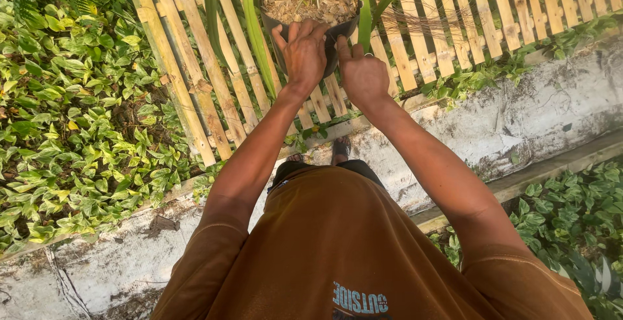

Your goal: The person tends to potted plants on a wooden slatted table by removing debris and adjusting the plants. They use a small brush to sweep the surface and handle the plants with their hands, occasionally using a small wooden stick to adjust the soil or plant position.

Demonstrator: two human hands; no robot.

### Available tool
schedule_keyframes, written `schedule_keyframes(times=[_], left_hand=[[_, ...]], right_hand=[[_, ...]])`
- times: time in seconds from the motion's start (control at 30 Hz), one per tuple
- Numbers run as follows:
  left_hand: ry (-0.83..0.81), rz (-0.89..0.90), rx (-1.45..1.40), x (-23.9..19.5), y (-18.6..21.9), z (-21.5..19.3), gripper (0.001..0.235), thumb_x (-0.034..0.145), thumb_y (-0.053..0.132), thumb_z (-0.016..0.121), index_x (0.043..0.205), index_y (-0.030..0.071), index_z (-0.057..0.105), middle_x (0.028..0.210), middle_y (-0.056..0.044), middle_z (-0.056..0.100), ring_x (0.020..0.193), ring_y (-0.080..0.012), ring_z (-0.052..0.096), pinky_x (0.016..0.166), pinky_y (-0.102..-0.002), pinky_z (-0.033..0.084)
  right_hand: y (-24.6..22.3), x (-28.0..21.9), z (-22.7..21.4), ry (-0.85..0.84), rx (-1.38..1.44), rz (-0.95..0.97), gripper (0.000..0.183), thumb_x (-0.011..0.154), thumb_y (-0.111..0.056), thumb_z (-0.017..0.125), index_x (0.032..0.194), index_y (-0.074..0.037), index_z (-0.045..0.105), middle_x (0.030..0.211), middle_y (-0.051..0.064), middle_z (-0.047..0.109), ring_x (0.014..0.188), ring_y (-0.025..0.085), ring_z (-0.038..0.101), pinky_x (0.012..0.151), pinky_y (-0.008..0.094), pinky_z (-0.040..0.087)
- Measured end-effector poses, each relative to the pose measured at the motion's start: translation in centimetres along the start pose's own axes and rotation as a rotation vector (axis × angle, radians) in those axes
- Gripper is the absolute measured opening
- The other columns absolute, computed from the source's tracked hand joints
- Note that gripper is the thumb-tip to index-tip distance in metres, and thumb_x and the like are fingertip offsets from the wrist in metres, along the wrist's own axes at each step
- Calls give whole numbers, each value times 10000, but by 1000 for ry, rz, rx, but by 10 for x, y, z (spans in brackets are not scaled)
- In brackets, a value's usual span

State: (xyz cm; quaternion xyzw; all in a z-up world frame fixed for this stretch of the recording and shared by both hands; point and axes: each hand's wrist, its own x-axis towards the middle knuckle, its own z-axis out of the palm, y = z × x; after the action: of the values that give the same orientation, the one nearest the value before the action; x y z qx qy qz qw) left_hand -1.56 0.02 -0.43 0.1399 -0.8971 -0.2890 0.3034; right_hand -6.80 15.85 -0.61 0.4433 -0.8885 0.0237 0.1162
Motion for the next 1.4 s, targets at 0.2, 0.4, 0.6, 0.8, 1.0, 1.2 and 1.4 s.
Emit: schedule_keyframes(times=[0.2, 0.4, 0.6, 0.8, 1.0, 1.2, 1.4], left_hand=[[-1, -12, -1, 0, 1, 0, 250, 897, 8, 680, 1108, 101, 776, 1034, 2, 693, 1020, -224, 602, 1090, -522, 236], [20, -16, -3, -1, 2, 1, 219, 891, 18, 689, 1071, 105, 779, 1020, 6, 698, 1015, -235, 600, 1112, -576, 193], [33, -5, 7, 0, 0, 1, 220, 890, 19, 683, 1065, 108, 781, 1000, -2, 689, 1004, -234, 607, 1095, -568, 199], [31, -16, 15, 4, 1, 4, 229, 900, 10, 678, 1070, 125, 778, 987, 17, 689, 1011, -213, 615, 1108, -538, 219], [27, 10, 37, 5, -2, 8, 231, 886, 19, 685, 1068, 128, 775, 974, 16, 683, 1013, -211, 611, 1108, -556, 212], [18, -5, 33, -2, 1, 12, 262, 872, 5, 676, 1080, 121, 785, 960, 10, 668, 1001, -205, 600, 1101, -550, 191], [-1, 38, 54, -5, 1, 14, 271, 879, -7, 664, 1084, 119, 789, 959, 15, 663, 1017, -202, 596, 1111, -539, 187]], right_hand=[[28, 24, -5, -422, 1693, 807, 454, 965, -163, 675, 1397, -37, 621, 899, 153, 692, 640, 300, 692, 540, 406, 536], [0, 1, 2, -10, 182, 127, 449, 1000, -230, 677, 1403, -44, 612, 888, 130, 693, 614, 282, 675, 531, 406, 535], [13, 9, 12, 286, 916, -52, 259, 1177, -206, 662, 1312, 2, 588, 1030, 131, 716, 864, 257, 733, 741, 452, 579], [17, 15, 11, -436, 1590, 837, 459, 1117, -321, 664, 1389, 49, 664, 838, 61, 579, 577, 123, 477, 494, 329, 365], [21, 22, 11, -142, 580, 240, 390, 1084, -259, 669, 1394, -21, 670, 896, 63, 673, 647, 162, 626, 599, 339, 557], [48, 23, 4, -527, 1748, 766, 339, 1068, -225, 681, 1345, -28, 691, 874, 86, 687, 688, 211, 653, 627, 372, 549], [21, 6, -10, -72, 450, 148, 294, 1031, -180, 691, 1294, -48, 693, 843, 127, 704, 710, 294, 688, 625, 421, 533]])
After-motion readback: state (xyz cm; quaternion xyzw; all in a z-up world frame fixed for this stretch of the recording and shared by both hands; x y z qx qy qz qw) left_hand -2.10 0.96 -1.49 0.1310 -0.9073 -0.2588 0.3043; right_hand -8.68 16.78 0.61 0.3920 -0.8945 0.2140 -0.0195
